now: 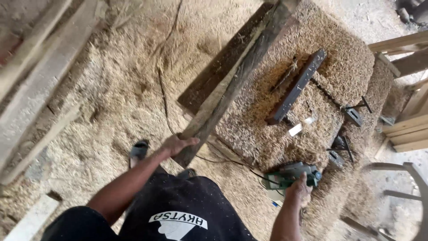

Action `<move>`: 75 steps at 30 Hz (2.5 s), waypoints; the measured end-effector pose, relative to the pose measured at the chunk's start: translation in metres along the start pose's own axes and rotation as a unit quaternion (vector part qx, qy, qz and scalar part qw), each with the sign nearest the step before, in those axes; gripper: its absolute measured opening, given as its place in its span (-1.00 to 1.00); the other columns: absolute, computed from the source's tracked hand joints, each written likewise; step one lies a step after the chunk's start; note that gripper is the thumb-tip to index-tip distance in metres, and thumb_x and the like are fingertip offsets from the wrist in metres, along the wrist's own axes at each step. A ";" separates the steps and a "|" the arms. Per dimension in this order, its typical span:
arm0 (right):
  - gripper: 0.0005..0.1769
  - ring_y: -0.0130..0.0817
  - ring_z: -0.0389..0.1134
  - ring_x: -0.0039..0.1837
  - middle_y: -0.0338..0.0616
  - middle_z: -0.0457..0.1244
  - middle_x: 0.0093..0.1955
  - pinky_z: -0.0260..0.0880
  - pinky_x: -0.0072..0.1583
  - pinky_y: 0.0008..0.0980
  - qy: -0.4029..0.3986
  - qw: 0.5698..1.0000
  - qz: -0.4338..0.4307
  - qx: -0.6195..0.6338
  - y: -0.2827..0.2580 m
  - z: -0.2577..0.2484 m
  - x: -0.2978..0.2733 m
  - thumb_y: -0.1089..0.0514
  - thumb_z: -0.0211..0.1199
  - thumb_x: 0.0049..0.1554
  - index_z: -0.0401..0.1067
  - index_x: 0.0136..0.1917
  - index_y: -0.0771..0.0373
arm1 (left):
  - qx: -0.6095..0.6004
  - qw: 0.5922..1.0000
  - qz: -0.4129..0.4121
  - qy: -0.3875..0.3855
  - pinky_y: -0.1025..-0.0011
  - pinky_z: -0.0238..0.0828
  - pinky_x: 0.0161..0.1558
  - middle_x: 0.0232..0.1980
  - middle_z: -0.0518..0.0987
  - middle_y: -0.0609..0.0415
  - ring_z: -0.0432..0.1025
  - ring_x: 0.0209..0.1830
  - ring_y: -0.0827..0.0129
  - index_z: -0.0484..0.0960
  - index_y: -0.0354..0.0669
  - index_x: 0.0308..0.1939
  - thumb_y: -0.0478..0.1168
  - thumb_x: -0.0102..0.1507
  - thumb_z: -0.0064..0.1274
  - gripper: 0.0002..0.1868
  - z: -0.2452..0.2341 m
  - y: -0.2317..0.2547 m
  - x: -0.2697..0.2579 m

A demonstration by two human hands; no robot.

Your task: Process a piece of lumber using a table saw and an electric hand planer.

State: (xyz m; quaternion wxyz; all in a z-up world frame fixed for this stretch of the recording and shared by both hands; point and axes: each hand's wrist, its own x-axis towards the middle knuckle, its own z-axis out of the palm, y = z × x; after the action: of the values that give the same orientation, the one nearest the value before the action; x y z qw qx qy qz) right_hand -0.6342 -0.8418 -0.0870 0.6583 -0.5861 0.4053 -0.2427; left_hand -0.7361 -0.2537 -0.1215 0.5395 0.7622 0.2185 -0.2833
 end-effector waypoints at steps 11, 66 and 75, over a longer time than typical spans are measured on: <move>-0.43 -0.06 0.32 0.16 0.12 0.30 0.24 0.36 0.21 -0.18 0.235 0.882 -0.300 -0.277 0.242 -0.043 -0.144 -0.09 0.34 0.41 0.27 0.37 0.42 | 0.102 0.993 0.064 -0.016 0.02 0.07 0.51 0.64 -0.13 -0.37 -0.02 0.62 -0.14 -0.44 -0.29 0.60 0.53 -0.04 0.26 0.60 -0.055 0.095 -0.035; -0.62 -0.38 0.14 -0.26 -0.12 0.24 -0.27 0.19 -0.20 -0.35 -0.116 0.933 0.111 -0.322 0.180 -0.068 -0.185 -0.11 0.19 0.27 0.33 -0.14 0.25 | 0.282 0.929 0.177 0.160 -0.27 0.13 0.41 0.62 -0.13 -0.50 -0.01 0.54 -0.45 -0.43 -0.08 0.62 0.01 0.09 0.31 0.34 -0.011 0.224 0.047; -0.44 -0.05 0.17 0.43 0.06 0.22 0.40 0.22 0.40 0.04 -0.154 0.823 -0.294 -0.460 0.007 0.172 -0.140 -0.29 0.23 0.20 0.49 0.19 0.19 | 0.257 0.945 0.169 0.111 -0.31 -0.07 0.49 0.67 -0.25 -0.35 -0.12 0.61 -0.36 -0.43 -0.03 0.63 0.06 0.13 0.27 0.31 -0.029 0.242 0.021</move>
State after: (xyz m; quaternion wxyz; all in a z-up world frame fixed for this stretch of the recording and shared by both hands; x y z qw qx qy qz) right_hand -0.5721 -0.6308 -0.0614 0.2633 -0.9421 0.1721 -0.1164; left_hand -0.5601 -0.3037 0.0416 0.3375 0.9273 0.0642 -0.1484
